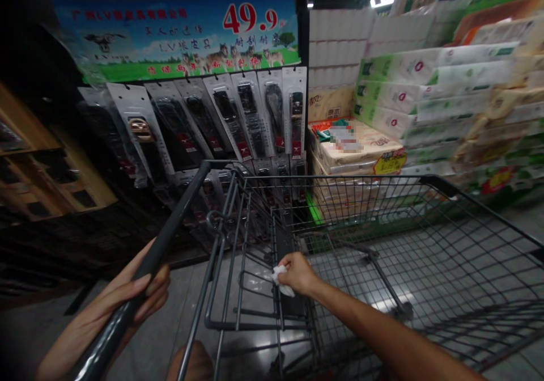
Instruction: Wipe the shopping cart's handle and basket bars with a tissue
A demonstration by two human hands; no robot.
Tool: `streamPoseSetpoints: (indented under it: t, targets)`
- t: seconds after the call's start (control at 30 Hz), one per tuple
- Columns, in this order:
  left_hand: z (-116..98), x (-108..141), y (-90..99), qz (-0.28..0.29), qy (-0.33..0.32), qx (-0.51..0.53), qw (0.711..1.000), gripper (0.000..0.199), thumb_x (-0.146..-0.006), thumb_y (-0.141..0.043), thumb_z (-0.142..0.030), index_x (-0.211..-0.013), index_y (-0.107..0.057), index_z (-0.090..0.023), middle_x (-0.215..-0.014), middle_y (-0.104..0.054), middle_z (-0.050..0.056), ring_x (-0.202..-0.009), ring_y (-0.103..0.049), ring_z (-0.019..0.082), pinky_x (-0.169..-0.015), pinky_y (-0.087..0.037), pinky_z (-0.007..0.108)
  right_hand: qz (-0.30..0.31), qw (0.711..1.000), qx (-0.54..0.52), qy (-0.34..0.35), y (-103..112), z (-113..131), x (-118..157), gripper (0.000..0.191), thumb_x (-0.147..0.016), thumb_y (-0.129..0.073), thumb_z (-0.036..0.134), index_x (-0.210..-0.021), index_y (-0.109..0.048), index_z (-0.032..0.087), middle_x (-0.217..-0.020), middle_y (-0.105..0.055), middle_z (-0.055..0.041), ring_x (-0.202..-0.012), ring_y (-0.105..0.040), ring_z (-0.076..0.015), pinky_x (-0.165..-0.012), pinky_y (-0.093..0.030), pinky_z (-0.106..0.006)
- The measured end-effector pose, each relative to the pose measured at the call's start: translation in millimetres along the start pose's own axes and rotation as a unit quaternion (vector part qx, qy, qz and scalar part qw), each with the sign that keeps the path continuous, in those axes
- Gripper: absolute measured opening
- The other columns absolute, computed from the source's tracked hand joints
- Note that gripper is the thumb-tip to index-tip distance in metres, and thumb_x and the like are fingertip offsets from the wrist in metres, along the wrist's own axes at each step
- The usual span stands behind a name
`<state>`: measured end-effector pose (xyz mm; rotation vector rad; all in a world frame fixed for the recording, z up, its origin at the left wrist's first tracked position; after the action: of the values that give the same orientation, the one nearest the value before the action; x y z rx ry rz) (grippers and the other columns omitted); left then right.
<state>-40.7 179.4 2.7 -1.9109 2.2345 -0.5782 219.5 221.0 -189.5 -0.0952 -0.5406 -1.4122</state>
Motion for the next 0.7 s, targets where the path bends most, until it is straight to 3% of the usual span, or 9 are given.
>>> streamPoseSetpoints:
  t: [0.13, 0.23, 0.3, 0.4, 0.57, 0.7]
  targets:
    - [-0.2, -0.8, 0.1, -0.001, 0.002, -0.003, 1.0, 0.057, -0.085, -0.055, -0.012, -0.139, -0.042, -0.028, -0.063, -0.054, -0.002, -0.045, -0.044, 0.008, -0.046, -0.039, 0.019, -0.052, 0.99, 0.109, 0.071, 16.5, 10.8, 0.6, 0.02, -0.051, -0.06, 0.001, -0.065, -0.064, 0.016, -0.06, -0.061, 0.0024, -0.061, -0.054, -0.0116, -0.052, -0.035, -0.02]
    - [-0.5, -1.6, 0.0, 0.003, -0.001, -0.004, 1.0, 0.058, -0.085, -0.054, -0.012, -0.139, -0.041, -0.028, -0.063, -0.054, -0.002, -0.044, -0.044, 0.007, -0.045, -0.039, 0.019, -0.067, 0.994, 0.086, 0.024, 27.6, 7.1, -2.6, 0.018, -0.052, -0.058, 0.001, -0.062, -0.061, 0.015, -0.054, -0.056, 0.0036, -0.056, -0.051, -0.0104, -0.05, -0.034, -0.02]
    - [-0.3, -1.7, -0.5, 0.008, 0.0, -0.005, 1.0, 0.058, -0.085, -0.055, -0.012, -0.139, -0.04, -0.027, -0.063, -0.054, -0.002, -0.044, -0.044, 0.007, -0.045, -0.039, 0.019, -0.043, 0.998, 0.044, -0.008, 25.1, 4.5, -3.5, 0.018, -0.052, -0.058, 0.002, -0.063, -0.06, 0.015, -0.052, -0.054, 0.0051, -0.051, -0.048, -0.0092, -0.048, -0.033, -0.019]
    - [0.2, -1.3, 0.4, 0.005, 0.004, 0.001, 1.0, 0.059, -0.085, -0.054, -0.011, -0.14, -0.039, -0.027, -0.064, -0.055, -0.002, -0.045, -0.045, 0.007, -0.046, -0.04, 0.02, -0.005, 0.999, 0.021, 0.027, 12.3, 9.7, 0.4, 0.019, -0.052, -0.059, 0.004, -0.067, -0.06, 0.015, -0.055, -0.056, 0.0048, -0.052, -0.049, -0.0093, -0.049, -0.034, -0.019]
    - [0.3, -2.1, 1.1, 0.011, 0.005, -0.007, 1.0, 0.059, -0.086, -0.051, -0.009, -0.141, -0.038, -0.028, -0.064, -0.053, -0.002, -0.045, -0.045, 0.007, -0.046, -0.039, 0.02, -0.015, 0.988, 0.096, 0.124, -0.5, 13.6, 10.6, 0.012, -0.057, -0.065, 0.012, -0.069, -0.063, 0.016, -0.062, -0.062, 0.0018, -0.06, -0.053, -0.0112, -0.052, -0.034, -0.02]
    - [-0.8, -0.9, -2.0, 0.008, 0.005, -0.007, 1.0, 0.057, -0.086, -0.052, -0.01, -0.138, -0.042, -0.029, -0.065, -0.054, -0.002, -0.044, -0.044, 0.007, -0.046, -0.039, 0.02, -0.027, 0.977, 0.179, 0.116, 6.8, 8.5, 10.5, 0.014, -0.057, -0.064, 0.008, -0.068, -0.066, 0.017, -0.07, -0.067, -0.0007, -0.07, -0.059, -0.0147, -0.06, -0.037, -0.022]
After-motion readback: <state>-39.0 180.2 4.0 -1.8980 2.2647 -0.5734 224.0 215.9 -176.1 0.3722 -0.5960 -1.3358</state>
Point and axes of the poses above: each hand's wrist, its own x-axis away from the middle knuckle, its own y-axis out of the back of the hand, z = x × y, the point moved 8 cm from there along -x, towards the middle knuckle
